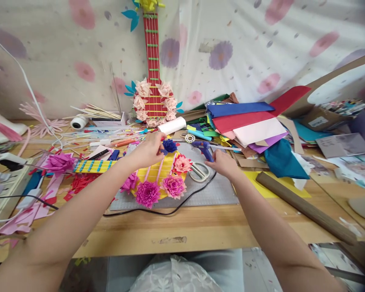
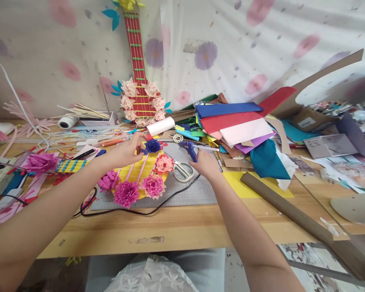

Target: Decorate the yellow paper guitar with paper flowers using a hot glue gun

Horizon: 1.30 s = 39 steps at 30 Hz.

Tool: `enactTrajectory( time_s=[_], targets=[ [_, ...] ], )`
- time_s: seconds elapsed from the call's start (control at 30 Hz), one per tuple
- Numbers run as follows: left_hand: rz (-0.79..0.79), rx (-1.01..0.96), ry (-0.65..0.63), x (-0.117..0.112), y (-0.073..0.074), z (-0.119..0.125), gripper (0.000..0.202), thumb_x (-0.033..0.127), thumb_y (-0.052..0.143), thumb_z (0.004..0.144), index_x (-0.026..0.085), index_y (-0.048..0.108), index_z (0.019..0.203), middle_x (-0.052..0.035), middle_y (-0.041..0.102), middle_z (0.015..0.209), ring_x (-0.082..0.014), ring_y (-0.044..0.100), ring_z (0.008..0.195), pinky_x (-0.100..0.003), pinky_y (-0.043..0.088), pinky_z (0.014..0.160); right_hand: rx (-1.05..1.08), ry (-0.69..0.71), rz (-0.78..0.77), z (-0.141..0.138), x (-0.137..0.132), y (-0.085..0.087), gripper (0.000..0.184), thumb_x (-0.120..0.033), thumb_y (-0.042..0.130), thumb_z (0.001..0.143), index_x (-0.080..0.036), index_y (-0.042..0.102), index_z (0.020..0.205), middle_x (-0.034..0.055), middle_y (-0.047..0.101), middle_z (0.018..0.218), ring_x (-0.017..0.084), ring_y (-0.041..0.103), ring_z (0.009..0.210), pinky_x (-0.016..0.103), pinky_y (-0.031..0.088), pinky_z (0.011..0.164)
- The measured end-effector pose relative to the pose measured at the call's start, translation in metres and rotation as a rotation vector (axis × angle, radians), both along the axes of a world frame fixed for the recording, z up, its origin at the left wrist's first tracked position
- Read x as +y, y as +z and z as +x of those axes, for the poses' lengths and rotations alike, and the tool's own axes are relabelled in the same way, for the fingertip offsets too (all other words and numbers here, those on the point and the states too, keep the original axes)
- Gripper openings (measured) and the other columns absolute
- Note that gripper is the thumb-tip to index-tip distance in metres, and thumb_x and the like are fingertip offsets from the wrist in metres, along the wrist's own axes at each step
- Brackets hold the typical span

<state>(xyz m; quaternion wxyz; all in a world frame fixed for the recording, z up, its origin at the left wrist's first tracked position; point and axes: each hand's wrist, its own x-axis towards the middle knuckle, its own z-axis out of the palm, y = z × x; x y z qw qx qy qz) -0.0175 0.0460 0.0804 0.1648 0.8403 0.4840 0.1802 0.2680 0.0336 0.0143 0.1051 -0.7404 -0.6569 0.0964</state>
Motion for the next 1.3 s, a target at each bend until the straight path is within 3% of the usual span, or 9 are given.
enactTrajectory(
  time_s=[0.07, 0.2, 0.37, 0.53, 0.77, 0.87, 1.07, 1.2, 1.3],
  targets=[
    [-0.009, 0.082, -0.074, 0.001, 0.005, 0.008, 0.063, 0.014, 0.056, 0.074, 0.018, 0.033, 0.132, -0.0044, 0.066, 0.092, -0.0175, 0.061, 0.081, -0.026, 0.043, 0.075, 0.155, 0.135, -0.054, -0.012, -0.012, 0.016, 0.026, -0.043, 0.061, 0.073, -0.021, 0.050, 0.078, 0.0061, 0.064, 0.080, 0.022, 0.060, 0.077, 0.033, 0.043, 0.070],
    [-0.035, 0.291, -0.162, 0.000, 0.017, 0.030, 0.078, 0.017, 0.054, 0.079, 0.019, 0.011, 0.144, -0.0057, 0.070, 0.096, -0.0188, 0.063, 0.086, -0.027, 0.043, 0.073, 0.619, 0.440, 0.072, -0.046, -0.011, 0.040, 0.028, -0.041, 0.061, 0.073, -0.021, 0.047, 0.087, 0.0021, 0.062, 0.083, 0.015, 0.058, 0.074, 0.029, 0.046, 0.068],
    [0.039, 0.448, -0.104, 0.000, 0.030, 0.046, 0.091, 0.025, 0.060, 0.077, 0.018, 0.002, 0.147, -0.0091, 0.071, 0.095, -0.0223, 0.065, 0.088, -0.029, 0.042, 0.076, 0.677, 0.576, 0.101, -0.075, 0.007, 0.052, 0.027, -0.029, 0.065, 0.066, -0.020, 0.045, 0.083, 0.0005, 0.060, 0.081, 0.013, 0.056, 0.071, 0.027, 0.043, 0.064],
    [-0.017, 0.315, -0.104, 0.009, 0.027, 0.037, 0.092, 0.026, 0.062, 0.074, 0.022, 0.007, 0.147, -0.0070, 0.071, 0.093, -0.0219, 0.065, 0.085, -0.029, 0.043, 0.075, 0.646, 0.530, 0.133, -0.085, 0.012, 0.050, 0.020, -0.015, 0.059, 0.062, -0.020, 0.046, 0.075, -0.0027, 0.057, 0.071, 0.013, 0.053, 0.065, 0.026, 0.039, 0.061],
    [-0.312, -0.339, 0.016, 0.014, 0.002, 0.034, 0.081, 0.021, 0.063, 0.071, 0.017, 0.021, 0.140, -0.0044, 0.068, 0.086, -0.0158, 0.062, 0.074, -0.026, 0.045, 0.062, 1.186, 0.255, 0.058, -0.085, 0.016, 0.037, 0.030, -0.023, 0.069, 0.056, -0.021, 0.042, 0.070, -0.0042, 0.059, 0.066, 0.011, 0.056, 0.062, 0.026, 0.043, 0.063],
    [-0.385, -0.460, 0.073, 0.014, -0.005, 0.038, 0.074, 0.018, 0.064, 0.070, 0.017, 0.029, 0.135, -0.0015, 0.065, 0.076, -0.0127, 0.058, 0.062, -0.023, 0.042, 0.054, 1.267, 0.224, 0.012, -0.083, 0.015, 0.034, 0.033, -0.025, 0.071, 0.053, -0.020, 0.043, 0.070, -0.0048, 0.059, 0.065, 0.010, 0.054, 0.060, 0.025, 0.041, 0.060],
    [-0.277, -0.257, 0.028, 0.016, 0.002, 0.039, 0.076, 0.018, 0.062, 0.069, 0.017, 0.027, 0.137, -0.0008, 0.068, 0.074, -0.0158, 0.062, 0.068, -0.025, 0.043, 0.060, 1.116, 0.298, 0.008, -0.075, 0.017, 0.038, 0.032, -0.028, 0.070, 0.060, -0.020, 0.048, 0.081, -0.0023, 0.061, 0.072, 0.012, 0.058, 0.066, 0.025, 0.043, 0.061],
    [-0.195, -0.035, -0.017, 0.019, 0.013, 0.043, 0.078, 0.018, 0.063, 0.067, 0.018, 0.030, 0.137, -0.0032, 0.071, 0.080, -0.0201, 0.064, 0.076, -0.029, 0.046, 0.067, 0.923, 0.409, 0.002, -0.072, 0.025, 0.044, 0.029, -0.018, 0.067, 0.062, -0.021, 0.049, 0.084, -0.0028, 0.062, 0.067, 0.014, 0.060, 0.065, 0.024, 0.044, 0.057],
    [-0.131, 0.004, -0.024, 0.026, 0.014, 0.041, 0.076, 0.020, 0.061, 0.068, 0.021, 0.030, 0.138, -0.0044, 0.071, 0.089, -0.0217, 0.065, 0.084, -0.032, 0.047, 0.075, 0.854, 0.388, 0.010, -0.069, 0.030, 0.047, 0.028, -0.011, 0.065, 0.060, -0.021, 0.048, 0.081, -0.0041, 0.060, 0.061, 0.013, 0.059, 0.058, 0.023, 0.043, 0.053]
  ],
)
